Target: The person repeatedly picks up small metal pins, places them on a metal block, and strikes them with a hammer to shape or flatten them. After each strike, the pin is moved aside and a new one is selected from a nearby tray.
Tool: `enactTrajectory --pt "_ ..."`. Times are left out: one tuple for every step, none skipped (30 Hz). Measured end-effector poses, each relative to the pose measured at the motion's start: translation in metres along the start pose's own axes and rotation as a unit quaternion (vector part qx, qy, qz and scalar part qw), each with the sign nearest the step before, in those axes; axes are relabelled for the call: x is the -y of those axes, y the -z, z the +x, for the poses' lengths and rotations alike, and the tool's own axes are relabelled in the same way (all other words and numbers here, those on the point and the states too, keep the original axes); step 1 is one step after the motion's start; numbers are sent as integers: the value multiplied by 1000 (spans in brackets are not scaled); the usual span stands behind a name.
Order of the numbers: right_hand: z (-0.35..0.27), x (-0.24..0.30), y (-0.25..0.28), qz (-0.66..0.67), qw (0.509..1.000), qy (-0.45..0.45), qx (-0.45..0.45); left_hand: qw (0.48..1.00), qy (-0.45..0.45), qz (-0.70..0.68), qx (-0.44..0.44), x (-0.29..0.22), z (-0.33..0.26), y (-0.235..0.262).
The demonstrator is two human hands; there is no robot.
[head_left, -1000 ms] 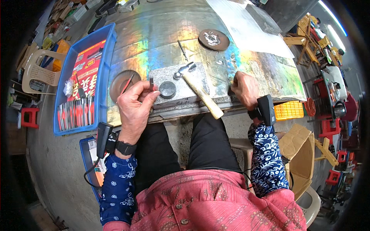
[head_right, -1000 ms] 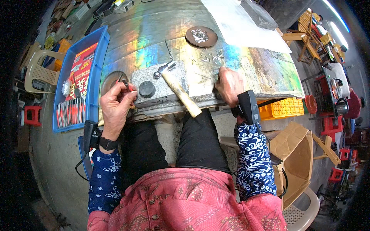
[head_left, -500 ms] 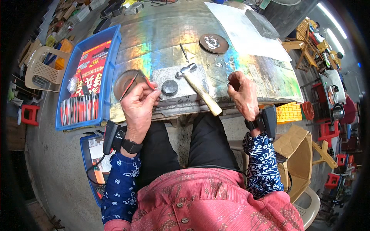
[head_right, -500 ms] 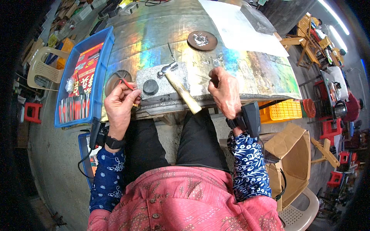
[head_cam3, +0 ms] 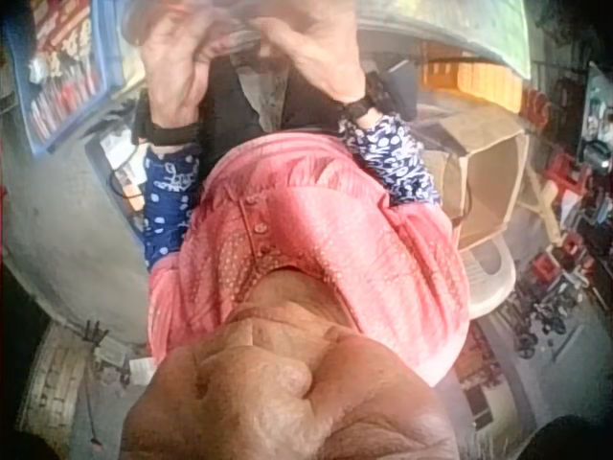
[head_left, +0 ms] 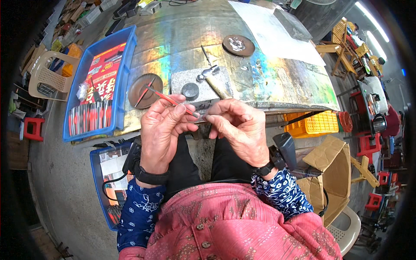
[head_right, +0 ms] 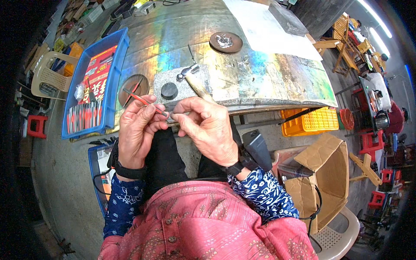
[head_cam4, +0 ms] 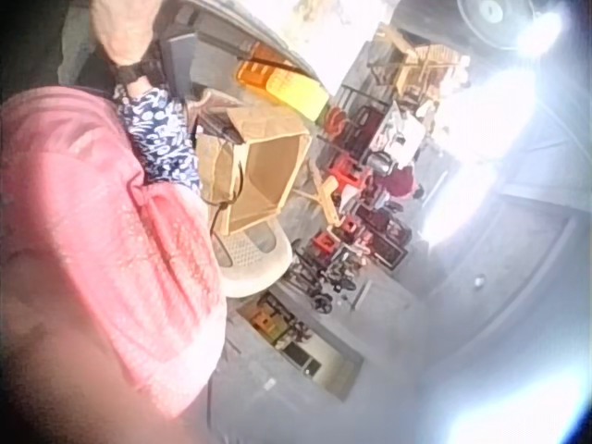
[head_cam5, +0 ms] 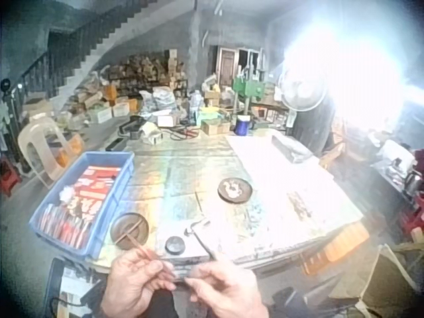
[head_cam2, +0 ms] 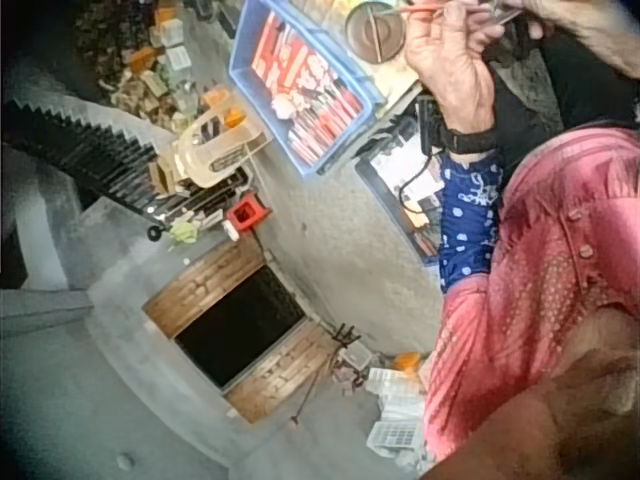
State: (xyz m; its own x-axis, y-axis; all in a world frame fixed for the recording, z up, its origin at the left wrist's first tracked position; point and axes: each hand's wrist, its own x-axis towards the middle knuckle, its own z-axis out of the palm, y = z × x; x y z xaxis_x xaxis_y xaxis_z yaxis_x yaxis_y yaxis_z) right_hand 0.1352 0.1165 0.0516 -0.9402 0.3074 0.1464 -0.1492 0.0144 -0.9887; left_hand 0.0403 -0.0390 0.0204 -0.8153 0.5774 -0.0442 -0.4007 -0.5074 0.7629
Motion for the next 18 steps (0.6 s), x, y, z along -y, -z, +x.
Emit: enactTrajectory --pt "-1 -1 -2 -20 1000 19 -3 1000 4 -13 6 1 -2 0" --pt "-1 -1 -4 -33 999 30 -2 1000 10 -26 10 0 -4 -1" --pt "-1 -3 -5 -44 998 44 4 999 13 -40 16 0 -6 0" --pt "-1 -4 -6 -56 997 57 9 999 18 -48 15 0 -7 0" --pt "-2 -5 -7 -41 998 52 8 998 20 -57 15 0 -9 0" --pt "-2 -6 -7 -55 997 50 7 997 19 -68 20 1 -9 0" --pt "-2 -6 -8 -65 996 53 10 997 27 -73 15 1 -10 0" --pt "-3 -7 -8 -77 995 57 13 996 31 -79 14 1 -11 0" --pt "-3 -7 -9 -70 996 51 8 996 34 -84 15 1 -11 1" --pt "-4 -7 -10 -64 997 45 2 995 36 -89 14 1 -11 1" --pt "-5 -6 -11 -54 998 39 -1 995 36 -94 13 1 -12 1" --pt "-6 -6 -11 -55 998 32 -6 995 33 -98 16 2 -12 1" --pt "-7 -6 -12 -54 998 26 -8 994 35 -100 10 2 -12 1" --pt "-7 -6 -13 -51 998 23 -8 994 33 -101 7 3 -13 1" --pt "-7 -6 -13 -56 998 25 -9 995 29 -100 6 3 -13 1" --pt "-7 -7 -14 -59 998 30 -9 994 31 -103 4 4 -13 1" --pt "-7 -7 -14 -63 997 35 -9 994 31 -102 4 4 -13 1" --pt "-7 -8 -15 -59 997 39 -19 995 30 -100 5 4 -13 1"
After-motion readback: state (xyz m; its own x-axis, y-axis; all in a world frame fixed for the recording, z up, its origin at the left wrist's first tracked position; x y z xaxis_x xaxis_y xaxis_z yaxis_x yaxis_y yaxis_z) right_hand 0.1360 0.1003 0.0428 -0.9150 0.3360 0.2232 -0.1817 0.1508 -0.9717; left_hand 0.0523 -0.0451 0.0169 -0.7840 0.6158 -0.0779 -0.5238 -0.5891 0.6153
